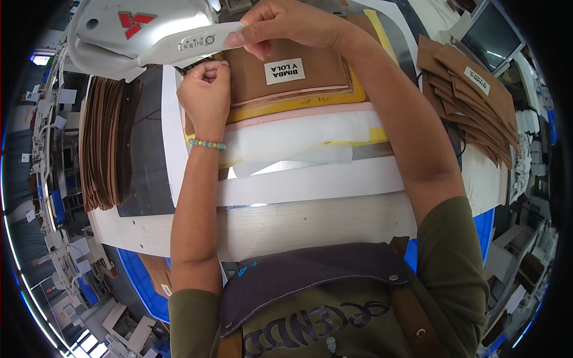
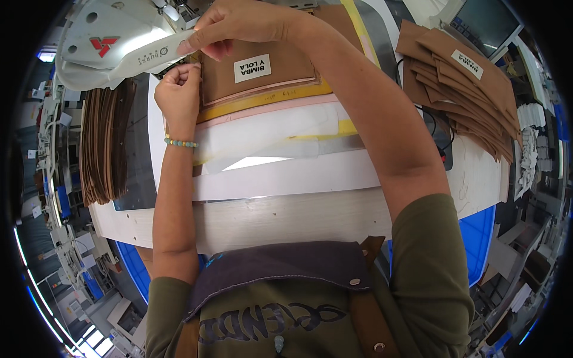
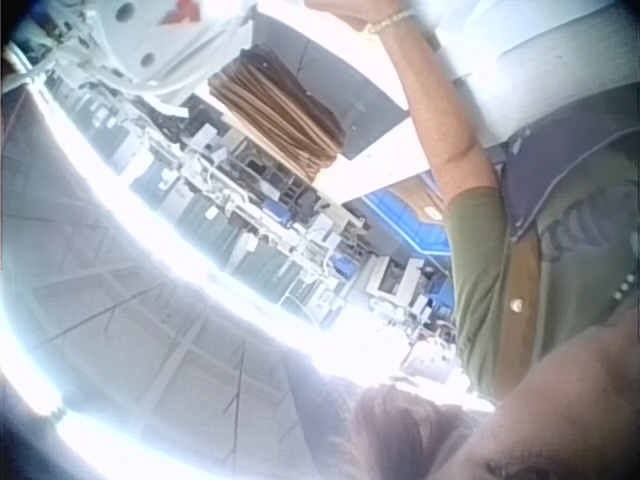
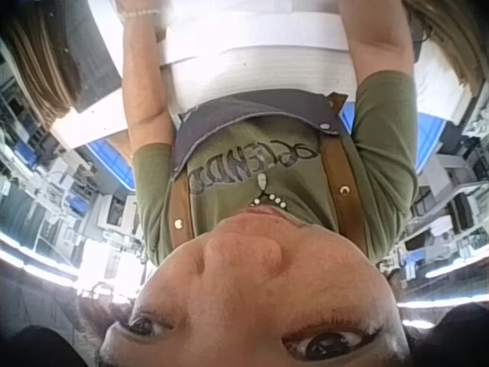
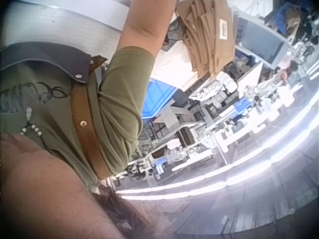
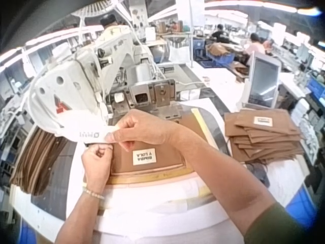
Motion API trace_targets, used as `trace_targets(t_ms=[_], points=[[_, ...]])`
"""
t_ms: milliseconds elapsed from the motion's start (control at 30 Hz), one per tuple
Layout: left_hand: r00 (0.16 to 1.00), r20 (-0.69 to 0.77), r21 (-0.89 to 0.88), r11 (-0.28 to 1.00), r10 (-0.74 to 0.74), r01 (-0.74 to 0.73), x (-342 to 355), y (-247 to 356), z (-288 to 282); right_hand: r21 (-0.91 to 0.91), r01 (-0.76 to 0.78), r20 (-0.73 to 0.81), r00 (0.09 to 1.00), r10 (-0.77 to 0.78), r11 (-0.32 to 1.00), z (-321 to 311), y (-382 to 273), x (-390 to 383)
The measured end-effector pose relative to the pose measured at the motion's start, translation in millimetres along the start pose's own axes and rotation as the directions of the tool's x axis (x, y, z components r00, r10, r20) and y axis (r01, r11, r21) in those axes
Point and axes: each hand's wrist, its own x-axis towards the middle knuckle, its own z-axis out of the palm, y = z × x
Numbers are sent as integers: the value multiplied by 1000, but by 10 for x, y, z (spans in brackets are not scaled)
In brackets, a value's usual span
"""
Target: Positioning a branded leather patch on a fabric base and stitching it in place using an industrial sewing machine.
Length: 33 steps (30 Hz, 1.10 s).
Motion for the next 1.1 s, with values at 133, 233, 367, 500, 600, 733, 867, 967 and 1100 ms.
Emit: trace_targets(t_ms=[133,233,367,500,600,733,867,967,1100], points=[[1000,6,-36,999,16,-16,-5,-19,6,-42,75,-20,997,-76,996,11,44,-1],[1000,12,-75,997,13,-13,1,-24,25,61,124,-38,992,-122,990,15,51,-5],[1000,21,-43,999,-19,20,-2,-20,1,314,-62,-135,985,109,947,94,-90,-31],[1000,24,-39,999,-19,19,6,-7,17,185,65,-37,998,-59,981,67,-11,8],[1000,17,-45,999,-9,9,14,-54,26,160,103,-60,994,-94,982,74,-27,-3],[1000,-23,-102,995,16,-19,20,-91,42,38,72,-55,996,-70,997,47,-77,-31],[999,-25,-88,996,20,-22,24,-83,54,137,75,-79,995,-64,988,64,-72,-13],[1000,-29,-43,999,9,-10,23,-56,52,158,114,-50,993,-107,981,7,6,-16],[998,-55,1,1000,9,-9,26,-37,46,194,-70,-68,994,85,979,39,33,16]])
